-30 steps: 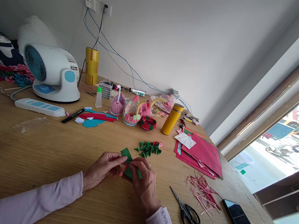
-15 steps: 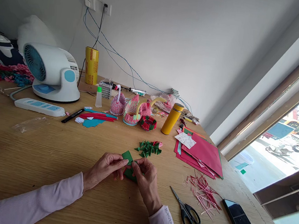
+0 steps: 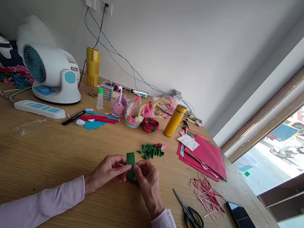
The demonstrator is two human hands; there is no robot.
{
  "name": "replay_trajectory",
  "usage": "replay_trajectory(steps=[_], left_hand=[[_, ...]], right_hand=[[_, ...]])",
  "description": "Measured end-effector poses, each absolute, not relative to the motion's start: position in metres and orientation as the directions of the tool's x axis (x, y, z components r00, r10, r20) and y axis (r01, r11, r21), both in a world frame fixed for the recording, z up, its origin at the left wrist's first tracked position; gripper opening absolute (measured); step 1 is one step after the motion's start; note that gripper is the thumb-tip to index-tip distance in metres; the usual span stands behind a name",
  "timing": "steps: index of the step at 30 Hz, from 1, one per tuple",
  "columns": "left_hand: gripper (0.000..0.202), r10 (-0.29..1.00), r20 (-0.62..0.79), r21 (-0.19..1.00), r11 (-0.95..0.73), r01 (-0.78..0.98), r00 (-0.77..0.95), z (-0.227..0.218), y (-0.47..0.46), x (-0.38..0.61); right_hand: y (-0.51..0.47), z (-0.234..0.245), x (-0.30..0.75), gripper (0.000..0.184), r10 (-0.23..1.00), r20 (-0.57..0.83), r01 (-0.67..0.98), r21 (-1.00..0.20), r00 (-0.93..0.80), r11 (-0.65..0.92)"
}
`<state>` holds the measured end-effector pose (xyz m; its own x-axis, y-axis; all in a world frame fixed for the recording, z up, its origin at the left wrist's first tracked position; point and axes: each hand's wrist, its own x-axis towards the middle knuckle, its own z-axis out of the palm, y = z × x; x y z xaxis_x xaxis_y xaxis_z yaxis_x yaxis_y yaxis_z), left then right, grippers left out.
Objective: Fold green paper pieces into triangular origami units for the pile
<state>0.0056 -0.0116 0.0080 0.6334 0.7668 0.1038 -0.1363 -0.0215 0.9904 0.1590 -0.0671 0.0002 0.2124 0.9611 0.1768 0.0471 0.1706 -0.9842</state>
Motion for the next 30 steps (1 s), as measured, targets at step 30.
replay_trajectory(steps=[30], left_hand=[[0.03,0.742,0.03,0.994,0.051,-0.101,0.67,0.0093,-0.0113,0.0049]], right_hand=[[-0.0749,0.0089,0.1607,0.014,0.957,0.238,0.04,-0.971,0.167,0.235]])
